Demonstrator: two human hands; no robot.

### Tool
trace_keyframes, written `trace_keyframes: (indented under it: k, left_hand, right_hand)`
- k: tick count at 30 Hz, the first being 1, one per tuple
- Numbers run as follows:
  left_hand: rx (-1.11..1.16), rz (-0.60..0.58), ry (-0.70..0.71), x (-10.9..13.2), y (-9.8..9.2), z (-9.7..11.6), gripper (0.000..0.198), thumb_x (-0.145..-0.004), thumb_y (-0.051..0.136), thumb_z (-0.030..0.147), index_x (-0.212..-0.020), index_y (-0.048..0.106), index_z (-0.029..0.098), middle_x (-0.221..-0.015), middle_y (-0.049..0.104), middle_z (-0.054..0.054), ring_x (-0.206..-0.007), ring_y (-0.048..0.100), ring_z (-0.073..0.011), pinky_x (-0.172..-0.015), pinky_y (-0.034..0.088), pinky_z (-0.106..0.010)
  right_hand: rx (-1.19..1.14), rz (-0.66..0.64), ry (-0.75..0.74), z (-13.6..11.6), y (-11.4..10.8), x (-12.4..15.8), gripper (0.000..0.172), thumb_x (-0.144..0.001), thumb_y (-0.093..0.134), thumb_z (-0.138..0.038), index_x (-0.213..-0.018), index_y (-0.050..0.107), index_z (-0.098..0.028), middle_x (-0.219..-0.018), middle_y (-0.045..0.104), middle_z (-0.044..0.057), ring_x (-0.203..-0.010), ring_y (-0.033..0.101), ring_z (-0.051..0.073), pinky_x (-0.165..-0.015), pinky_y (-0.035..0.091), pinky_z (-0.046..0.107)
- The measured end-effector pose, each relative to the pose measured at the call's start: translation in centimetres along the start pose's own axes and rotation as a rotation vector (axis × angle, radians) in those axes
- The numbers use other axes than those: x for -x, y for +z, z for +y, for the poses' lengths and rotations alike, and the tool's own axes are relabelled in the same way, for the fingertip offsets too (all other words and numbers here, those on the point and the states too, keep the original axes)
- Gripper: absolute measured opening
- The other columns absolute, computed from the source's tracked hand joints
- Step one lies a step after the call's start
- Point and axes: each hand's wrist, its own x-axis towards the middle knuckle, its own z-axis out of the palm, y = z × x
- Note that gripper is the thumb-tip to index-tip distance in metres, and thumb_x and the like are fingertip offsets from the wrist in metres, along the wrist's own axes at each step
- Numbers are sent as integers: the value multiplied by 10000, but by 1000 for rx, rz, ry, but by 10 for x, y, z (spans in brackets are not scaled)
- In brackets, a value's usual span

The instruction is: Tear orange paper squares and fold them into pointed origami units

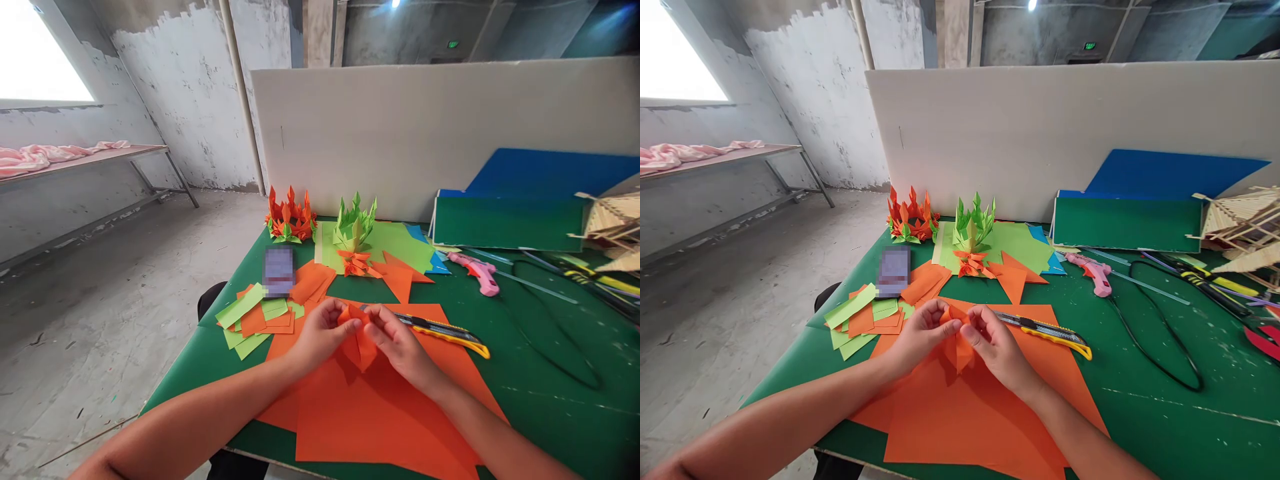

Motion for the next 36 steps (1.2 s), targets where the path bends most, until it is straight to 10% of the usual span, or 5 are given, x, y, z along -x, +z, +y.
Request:
trace_keyframes:
  k: [9, 24, 30, 36]
  left_hand:
    - [11, -29, -14, -1, -4, 7, 276, -746, 777, 375, -762, 632, 140, -752, 619, 1, -693, 539, -91, -645, 423, -210]
    - [169, 51, -87, -4, -4, 14, 424, -658, 830, 412, -699, 482, 173, -714, 619, 24, -613, 554, -85, -596, 444, -214]
    - [-351, -66, 90, -12, -21, 18, 282, -694, 785, 311, -893, 637, 175, -802, 606, -4, -748, 572, -132, -682, 455, -249]
    - [-853, -405, 284, -14, -40, 35, 63, -778, 630, 162, -760, 575, 188, -784, 596, -10, -702, 531, -133, -642, 432, -250]
  right_hand:
    - [51, -50, 4, -1, 2, 2, 422, -930, 513, -517, -669, 391, -210, -659, 299, -51, -612, 298, 117, -554, 286, 253]
    - [45, 31, 16, -2, 0, 0, 418, -873, 598, -531, -660, 447, -205, -635, 401, -42, -586, 432, 116, -558, 393, 253]
    - [45, 197, -57, 2, -7, -5, 347, -854, 629, -520, -738, 555, -201, -689, 519, -20, -646, 510, 130, -593, 439, 242]
    - [329, 102, -268, 6, -17, -2, 183, -917, 590, -376, -816, 628, -228, -781, 682, 32, -727, 641, 186, -654, 515, 303]
